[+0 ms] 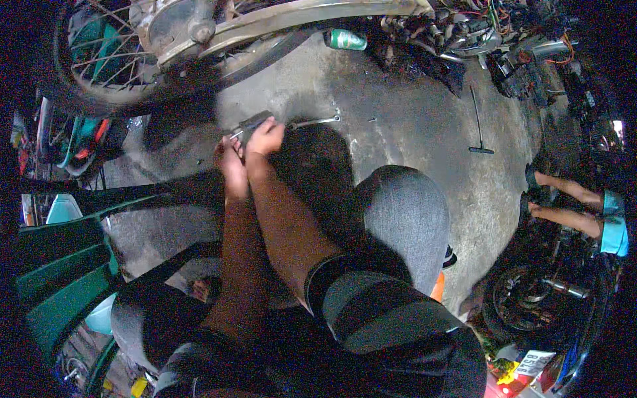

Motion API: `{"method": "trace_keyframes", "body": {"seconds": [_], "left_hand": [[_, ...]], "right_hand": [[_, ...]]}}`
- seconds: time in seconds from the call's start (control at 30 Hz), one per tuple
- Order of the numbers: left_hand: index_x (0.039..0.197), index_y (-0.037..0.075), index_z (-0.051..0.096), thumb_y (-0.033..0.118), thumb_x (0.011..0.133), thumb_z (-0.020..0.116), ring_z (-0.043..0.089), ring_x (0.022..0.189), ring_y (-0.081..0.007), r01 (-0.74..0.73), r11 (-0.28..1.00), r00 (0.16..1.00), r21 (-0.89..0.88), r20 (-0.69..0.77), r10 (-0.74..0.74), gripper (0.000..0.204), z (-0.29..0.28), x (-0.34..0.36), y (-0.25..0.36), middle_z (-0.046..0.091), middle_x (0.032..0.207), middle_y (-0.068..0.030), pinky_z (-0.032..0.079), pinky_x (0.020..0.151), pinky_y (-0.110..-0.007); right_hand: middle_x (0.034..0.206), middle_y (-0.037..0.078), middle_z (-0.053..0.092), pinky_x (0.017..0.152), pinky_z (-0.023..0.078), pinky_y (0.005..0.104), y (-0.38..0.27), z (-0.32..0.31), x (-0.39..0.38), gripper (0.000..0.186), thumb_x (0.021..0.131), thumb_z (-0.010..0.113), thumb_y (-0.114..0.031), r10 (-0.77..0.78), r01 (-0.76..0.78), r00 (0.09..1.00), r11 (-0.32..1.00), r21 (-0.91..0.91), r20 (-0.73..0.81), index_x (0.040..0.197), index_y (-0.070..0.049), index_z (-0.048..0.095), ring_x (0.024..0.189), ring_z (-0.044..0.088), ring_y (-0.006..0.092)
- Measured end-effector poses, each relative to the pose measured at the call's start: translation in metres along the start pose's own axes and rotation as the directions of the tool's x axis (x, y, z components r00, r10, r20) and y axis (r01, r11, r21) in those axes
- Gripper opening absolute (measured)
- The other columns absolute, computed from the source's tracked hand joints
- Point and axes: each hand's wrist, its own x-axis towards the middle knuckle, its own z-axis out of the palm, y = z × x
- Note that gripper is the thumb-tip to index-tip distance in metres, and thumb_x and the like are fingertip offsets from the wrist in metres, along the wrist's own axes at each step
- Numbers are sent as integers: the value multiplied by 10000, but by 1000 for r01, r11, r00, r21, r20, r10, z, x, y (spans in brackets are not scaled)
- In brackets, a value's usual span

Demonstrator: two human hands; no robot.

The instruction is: The recorder uses wrenches and other tools to adjust and repair a motorcycle chain.

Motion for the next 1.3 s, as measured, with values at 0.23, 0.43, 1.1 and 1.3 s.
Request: {"method": "trace_keyframes", "body": {"seconds": [0.23,0.43,1.1,1.3], "left_hand": [[845,75,524,197,789,513,524,627,-102,55,983,995,-176,-70,-68,135,-4,0,11,581,771,-41,366,492,-203],[896,86,517,141,760,550,540,728,-114,182,918,975,-352,-58,-215,151,-5,2,8,580,867,-33,381,543,-202],[780,82,542,153,719,536,500,554,-56,277,939,945,-203,236,-228,93,25,-2,55,578,705,-3,326,416,-170],[701,45,561,141,705,516,481,443,-73,270,948,930,168,209,-301,106,6,9,22,571,625,-46,298,345,-176]], "right_hand": [[846,170,532,637,418,379,21,-27,35,394,751,492,-357,-197,129,968,922,-365,-156,890,12,496,738,524,306],[982,220,522,737,425,381,-11,-43,68,544,727,507,-449,323,-154,933,758,-633,159,933,54,528,909,518,317],[694,98,536,453,454,268,-68,1,27,340,702,527,-69,308,-688,604,667,286,735,991,-57,348,601,566,200],[783,91,554,473,456,265,-56,-8,46,206,780,449,-1,35,-363,626,897,252,779,958,-77,381,577,551,155]]}}
